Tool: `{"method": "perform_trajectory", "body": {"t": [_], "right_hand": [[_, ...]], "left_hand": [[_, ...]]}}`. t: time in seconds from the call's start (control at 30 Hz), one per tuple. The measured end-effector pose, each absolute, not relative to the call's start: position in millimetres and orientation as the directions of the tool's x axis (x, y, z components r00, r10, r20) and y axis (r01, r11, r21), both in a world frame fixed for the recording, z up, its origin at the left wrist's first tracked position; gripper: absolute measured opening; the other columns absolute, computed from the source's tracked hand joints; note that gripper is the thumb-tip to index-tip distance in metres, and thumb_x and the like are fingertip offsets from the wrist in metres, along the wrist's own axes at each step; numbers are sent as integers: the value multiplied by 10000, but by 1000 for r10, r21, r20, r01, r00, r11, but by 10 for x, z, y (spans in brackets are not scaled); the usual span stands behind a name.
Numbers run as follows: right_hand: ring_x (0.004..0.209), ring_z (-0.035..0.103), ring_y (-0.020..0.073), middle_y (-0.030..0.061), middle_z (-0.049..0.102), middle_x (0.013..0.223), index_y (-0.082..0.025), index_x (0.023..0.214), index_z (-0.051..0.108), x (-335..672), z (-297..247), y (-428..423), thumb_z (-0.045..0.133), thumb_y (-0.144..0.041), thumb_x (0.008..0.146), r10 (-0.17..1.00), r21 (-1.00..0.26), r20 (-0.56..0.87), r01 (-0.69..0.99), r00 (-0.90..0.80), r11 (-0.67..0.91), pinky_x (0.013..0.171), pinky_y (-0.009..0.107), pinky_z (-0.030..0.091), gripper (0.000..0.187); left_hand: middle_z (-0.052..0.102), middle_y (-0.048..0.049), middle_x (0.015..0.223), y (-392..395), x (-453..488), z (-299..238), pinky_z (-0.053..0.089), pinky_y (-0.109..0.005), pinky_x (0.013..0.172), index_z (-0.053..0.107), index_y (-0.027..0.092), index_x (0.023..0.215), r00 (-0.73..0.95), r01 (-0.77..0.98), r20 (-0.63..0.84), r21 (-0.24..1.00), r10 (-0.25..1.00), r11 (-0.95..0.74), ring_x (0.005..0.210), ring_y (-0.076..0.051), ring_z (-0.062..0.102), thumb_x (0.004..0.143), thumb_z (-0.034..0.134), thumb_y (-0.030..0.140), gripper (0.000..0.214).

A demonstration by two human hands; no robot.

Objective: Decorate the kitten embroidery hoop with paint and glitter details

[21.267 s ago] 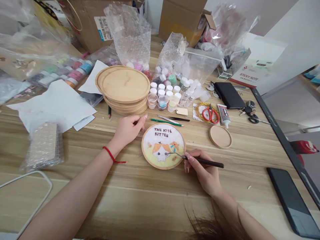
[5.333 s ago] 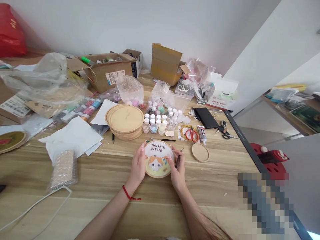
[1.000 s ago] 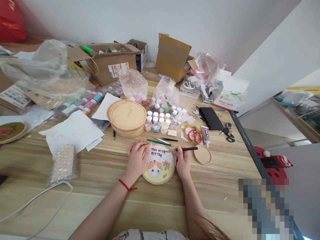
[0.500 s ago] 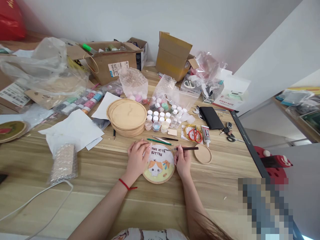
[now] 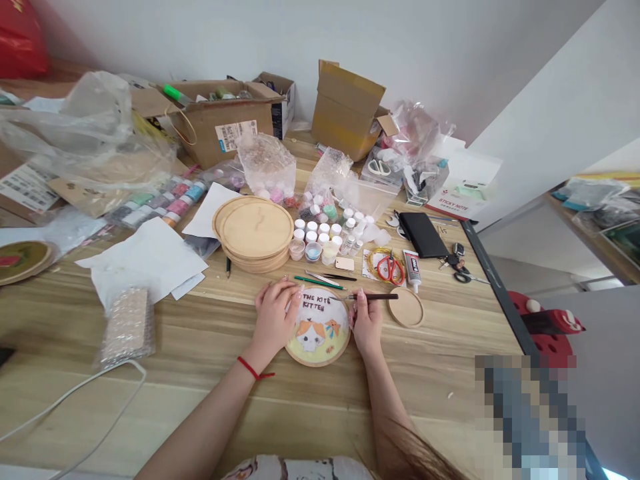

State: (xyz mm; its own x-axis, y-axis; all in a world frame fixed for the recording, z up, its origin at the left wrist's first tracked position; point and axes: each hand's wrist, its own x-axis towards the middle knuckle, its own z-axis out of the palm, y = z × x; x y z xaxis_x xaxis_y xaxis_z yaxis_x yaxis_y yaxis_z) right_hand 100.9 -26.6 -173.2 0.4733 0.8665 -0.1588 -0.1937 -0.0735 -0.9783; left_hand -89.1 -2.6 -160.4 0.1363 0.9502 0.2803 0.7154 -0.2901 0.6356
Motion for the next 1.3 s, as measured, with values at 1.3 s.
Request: {"method": "perform_trajectory", "body": {"t": [1.3], "right_hand": [[330,321,60,-119,397,452,-209,858,545,1006,-1716,-275,619,-605,816,865,-975,-168,-209,472,-76,308,179,238,405]], "left_hand": [[687,-78,1142,-31,-895,-1590,312,-479,1092,682,218,1065,145,715,277,635,950,-294,1206,-240,559,995,381,340,333]]}}
